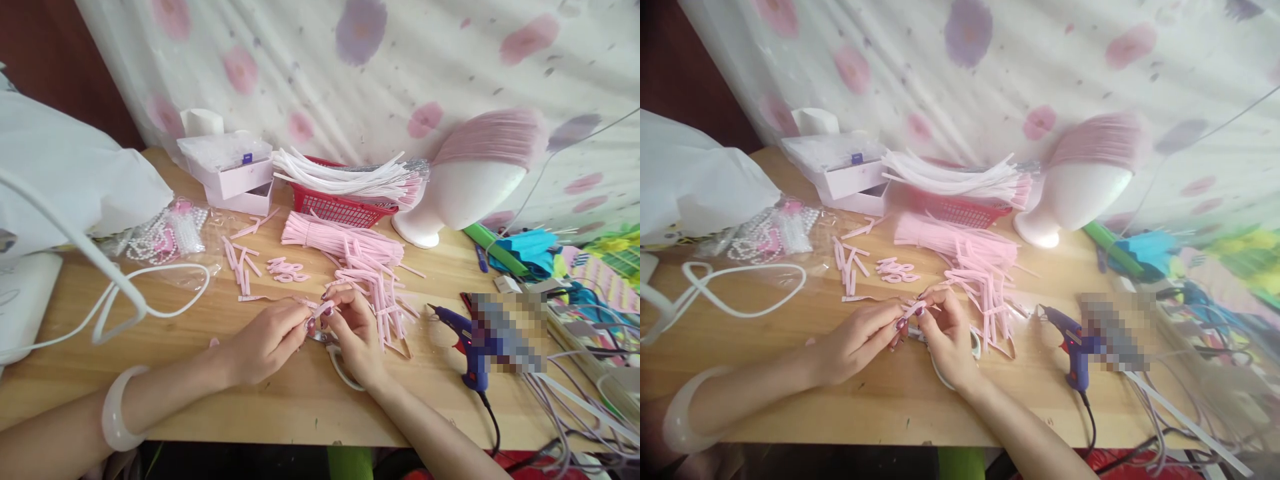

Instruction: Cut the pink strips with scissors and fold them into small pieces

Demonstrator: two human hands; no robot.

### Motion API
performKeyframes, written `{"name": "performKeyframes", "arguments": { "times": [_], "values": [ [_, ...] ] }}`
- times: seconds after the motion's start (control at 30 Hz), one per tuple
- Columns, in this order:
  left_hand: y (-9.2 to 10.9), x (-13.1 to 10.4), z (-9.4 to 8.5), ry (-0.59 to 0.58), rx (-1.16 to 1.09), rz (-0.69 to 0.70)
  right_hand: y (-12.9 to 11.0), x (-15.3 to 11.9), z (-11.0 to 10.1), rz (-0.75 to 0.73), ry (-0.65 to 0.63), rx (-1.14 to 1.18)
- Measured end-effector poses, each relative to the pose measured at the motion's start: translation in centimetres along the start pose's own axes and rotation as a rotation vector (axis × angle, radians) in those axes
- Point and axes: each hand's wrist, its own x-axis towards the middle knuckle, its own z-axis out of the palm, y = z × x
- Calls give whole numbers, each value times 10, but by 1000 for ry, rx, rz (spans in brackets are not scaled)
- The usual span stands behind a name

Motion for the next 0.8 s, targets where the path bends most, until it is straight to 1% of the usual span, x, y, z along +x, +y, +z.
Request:
{"name": "performKeyframes", "arguments": {
  "times": [0.13, 0.23, 0.37, 0.47, 0.6, 0.7, 0.8],
  "values": [
    [1, -1, 5, 57, 26, 79, 2, -5, 3, -27, 33, -28],
    [2, -1, 6, 76, 135, 176, 3, -9, 5, 49, 49, 29],
    [1, 0, 5, 75, 287, 267, 2, -7, 6, 151, -28, 105],
    [-2, 0, 2, 49, 307, 298, 2, -4, 3, 196, -88, 137],
    [-6, 0, -1, -1, 251, 291, 4, -2, 1, 240, -139, 226],
    [-6, -2, -2, -29, 180, 228, 6, -2, 1, 229, -167, 254],
    [-4, -3, -3, -62, 100, 147, 5, -3, 0, 189, -149, 220]
  ]
}}
